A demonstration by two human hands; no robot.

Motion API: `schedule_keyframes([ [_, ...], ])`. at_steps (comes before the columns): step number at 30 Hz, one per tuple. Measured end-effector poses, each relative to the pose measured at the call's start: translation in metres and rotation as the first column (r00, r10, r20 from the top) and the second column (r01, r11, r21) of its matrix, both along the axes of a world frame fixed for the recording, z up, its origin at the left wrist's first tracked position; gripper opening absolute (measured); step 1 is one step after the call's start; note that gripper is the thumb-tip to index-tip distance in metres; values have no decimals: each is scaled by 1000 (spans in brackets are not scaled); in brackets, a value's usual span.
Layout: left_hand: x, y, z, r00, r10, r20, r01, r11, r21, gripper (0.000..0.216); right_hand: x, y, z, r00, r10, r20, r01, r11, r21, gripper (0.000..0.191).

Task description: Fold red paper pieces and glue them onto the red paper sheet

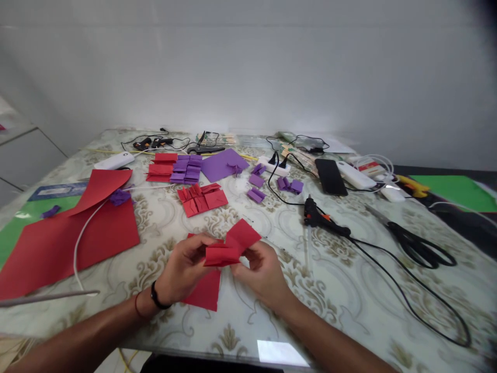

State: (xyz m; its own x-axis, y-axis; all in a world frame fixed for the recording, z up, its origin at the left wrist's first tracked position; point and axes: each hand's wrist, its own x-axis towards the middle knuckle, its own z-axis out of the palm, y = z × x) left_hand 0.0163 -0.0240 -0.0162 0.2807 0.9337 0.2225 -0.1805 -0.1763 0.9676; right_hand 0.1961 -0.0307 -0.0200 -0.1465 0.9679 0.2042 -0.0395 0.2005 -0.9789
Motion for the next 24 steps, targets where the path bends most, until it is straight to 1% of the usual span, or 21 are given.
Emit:
schedule_keyframes([
  [2,-1,1,3,1000,21,-1,-21,1000,24,12,-2,1,1,998,-60,-26,59,998,-11,28],
  [4,-3,2,7,998,59,-18,-59,998,35,6,-3,3,3,982,-175,-78,176,984,12,45],
  [5,-4,3,9,997,78,-31,-76,996,38,2,-3,4,5,969,-229,-95,234,971,42,49],
  [6,-4,3,11,995,91,-45,-89,995,43,2,-2,4,7,960,-264,-91,271,959,84,48],
  [7,-5,3,12,994,96,-53,-93,994,53,2,-1,4,8,959,-276,-58,281,949,139,44],
  [8,-5,4,12,994,90,-56,-86,994,70,2,0,4,10,964,-265,-3,260,944,201,37],
  [10,-5,4,12,997,58,-52,-51,991,123,5,3,3,12,971,-203,123,157,939,304,21],
  [12,-5,4,11,999,17,-43,-9,984,178,8,4,2,12,977,-124,173,60,940,337,17],
  [13,-6,4,10,999,-7,-38,14,980,198,8,5,2,11,985,-85,149,35,949,312,19],
  [14,-6,4,10,999,-30,-31,36,977,211,10,6,2,10,994,-42,105,13,965,260,25],
  [16,-8,4,8,998,-67,-14,68,973,222,16,6,5,8,998,59,-4,-58,992,116,47],
  [17,-8,4,8,997,-78,-12,79,972,220,19,7,6,7,993,107,-56,-104,993,51,58],
  [18,-9,4,7,996,-84,-14,85,972,217,21,7,7,6,985,143,-98,-143,990,6,65],
  [20,-10,4,5,995,-93,-26,96,972,214,20,8,9,4,976,163,-144,-169,985,-23,62],
  [24,-10,6,4,995,-93,-20,95,963,252,18,9,8,5,990,54,-127,-54,999,3,51],
])
